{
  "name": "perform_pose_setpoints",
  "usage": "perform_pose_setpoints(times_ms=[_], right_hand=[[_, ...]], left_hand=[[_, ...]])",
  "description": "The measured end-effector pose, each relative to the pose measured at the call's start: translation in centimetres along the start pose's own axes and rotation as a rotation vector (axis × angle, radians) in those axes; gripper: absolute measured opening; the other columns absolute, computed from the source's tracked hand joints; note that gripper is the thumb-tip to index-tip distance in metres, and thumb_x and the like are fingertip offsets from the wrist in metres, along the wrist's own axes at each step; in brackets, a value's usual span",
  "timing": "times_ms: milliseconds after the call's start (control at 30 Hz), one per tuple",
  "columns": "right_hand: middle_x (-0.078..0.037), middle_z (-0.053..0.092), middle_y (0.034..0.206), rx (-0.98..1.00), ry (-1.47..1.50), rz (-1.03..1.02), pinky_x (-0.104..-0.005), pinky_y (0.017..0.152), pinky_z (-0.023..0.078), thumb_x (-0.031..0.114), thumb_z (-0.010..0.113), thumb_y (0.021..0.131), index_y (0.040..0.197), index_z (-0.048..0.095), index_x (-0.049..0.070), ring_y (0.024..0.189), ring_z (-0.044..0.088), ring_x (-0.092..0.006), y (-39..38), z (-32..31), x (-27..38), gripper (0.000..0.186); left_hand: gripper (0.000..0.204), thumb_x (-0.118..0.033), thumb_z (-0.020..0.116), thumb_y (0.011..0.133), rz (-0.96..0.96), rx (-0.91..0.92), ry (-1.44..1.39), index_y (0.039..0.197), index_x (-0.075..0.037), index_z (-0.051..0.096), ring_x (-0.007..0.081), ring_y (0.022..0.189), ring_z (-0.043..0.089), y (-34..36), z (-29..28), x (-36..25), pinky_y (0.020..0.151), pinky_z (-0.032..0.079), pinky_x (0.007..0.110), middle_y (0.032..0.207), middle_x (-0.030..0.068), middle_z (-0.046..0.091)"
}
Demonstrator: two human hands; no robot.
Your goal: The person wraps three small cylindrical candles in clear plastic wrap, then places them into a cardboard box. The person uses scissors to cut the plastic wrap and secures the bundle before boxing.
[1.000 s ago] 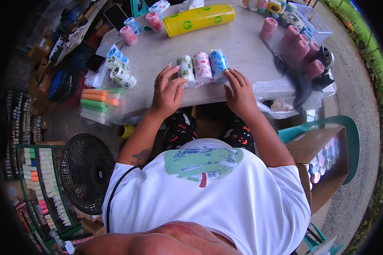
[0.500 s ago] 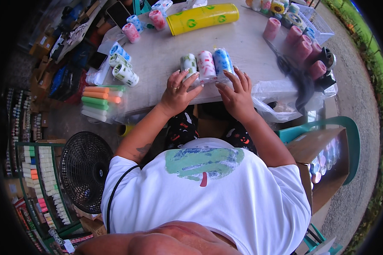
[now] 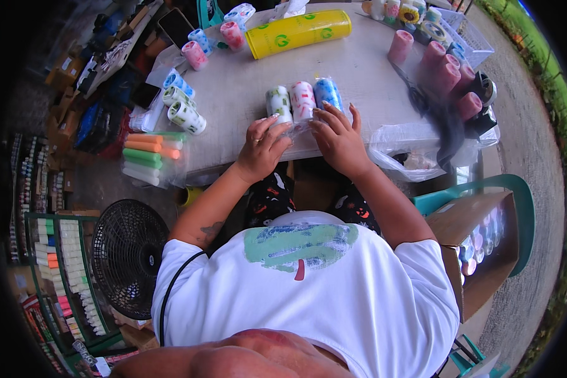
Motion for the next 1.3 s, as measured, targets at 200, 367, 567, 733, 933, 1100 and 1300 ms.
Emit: perform_pose_setpoints(times_ms=[200,367,567,733,933,1100,1300], right_hand=[[-0.002,0.055,0.127,0.007,0.007,-0.003,-0.0542,0.110,0.015,0.018,0.070,0.080,0.108,0.060,0.017,0.128,0.044,-0.0219,0.1,0.0,0.1,0.030],[-0.001,0.057,0.123,-0.015,0.002,-0.009,-0.0560,0.109,0.015,0.019,0.071,0.079,0.104,0.061,0.018,0.126,0.047,-0.0211,0.3,-0.1,0.3,0.027],[0.000,0.061,0.115,-0.049,0.032,0.033,-0.0529,0.108,0.018,0.013,0.073,0.078,0.099,0.063,0.017,0.120,0.052,-0.0204,1.0,-0.2,0.0,0.024],[0.001,0.063,0.108,-0.101,0.106,0.069,-0.0551,0.107,0.016,0.009,0.069,0.079,0.095,0.062,0.016,0.113,0.055,-0.0191,1.5,-0.2,-0.1,0.019],[-0.001,0.062,0.111,-0.076,0.220,0.082,-0.0530,0.108,0.016,0.009,0.068,0.079,0.103,0.061,0.016,0.114,0.055,-0.0203,1.5,-0.2,-1.1,0.026],[-0.003,0.061,0.115,-0.013,0.235,0.084,-0.0524,0.108,0.018,0.010,0.070,0.077,0.109,0.061,0.015,0.115,0.054,-0.0216,1.5,-0.4,-1.3,0.034],[-0.005,0.061,0.116,-0.022,0.276,0.092,-0.0502,0.105,0.028,0.009,0.071,0.078,0.110,0.061,0.013,0.115,0.054,-0.0235,1.4,-1.1,-1.3,0.034]], left_hand=[[0.017,-0.007,0.063,0.082,-0.167,-0.020,-0.238,0.098,-0.007,0.059,0.0277,0.121,0.044,-0.4,-0.4,0.5,0.101,0.036,0.045,0.120,0.0055,0.052],[0.020,-0.001,0.059,0.085,-0.316,-0.086,-0.460,0.103,-0.005,0.053,0.0345,0.115,0.052,-0.2,0.2,1.8,0.101,0.037,0.046,0.109,0.0100,0.057],[0.025,0.001,0.058,0.086,-0.389,-0.195,-0.508,0.109,-0.003,0.051,0.0348,0.106,0.056,-0.4,0.9,2.0,0.098,0.040,0.045,0.106,0.0131,0.058],[0.021,0.002,0.059,0.086,-0.487,-0.250,-0.437,0.104,-0.001,0.051,0.0272,0.093,0.058,0.1,0.7,2.1,0.086,0.048,0.039,0.114,0.0172,0.050],[0.015,0.003,0.060,0.086,-0.498,-0.263,-0.430,0.096,0.000,0.050,0.0249,0.099,0.060,-0.4,0.6,2.5,0.083,0.051,0.034,0.117,0.0188,0.045],[0.014,0.001,0.063,0.085,-0.536,-0.261,-0.398,0.092,-0.001,0.051,0.0261,0.107,0.058,-0.1,0.7,2.8,0.086,0.051,0.035,0.118,0.0182,0.045],[0.010,0.000,0.065,0.083,-0.723,-0.266,-0.544,0.088,-0.003,0.057,0.0197,0.115,0.048,-1.4,2.6,4.1,0.095,0.042,0.032,0.119,0.0107,0.046]])
Point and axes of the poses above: each hand's wrist, its own y-axis towards the middle knuckle, its own z-axis out of the palm, x = y × z, the point moved 4 cm from there along y, towards the middle knuckle
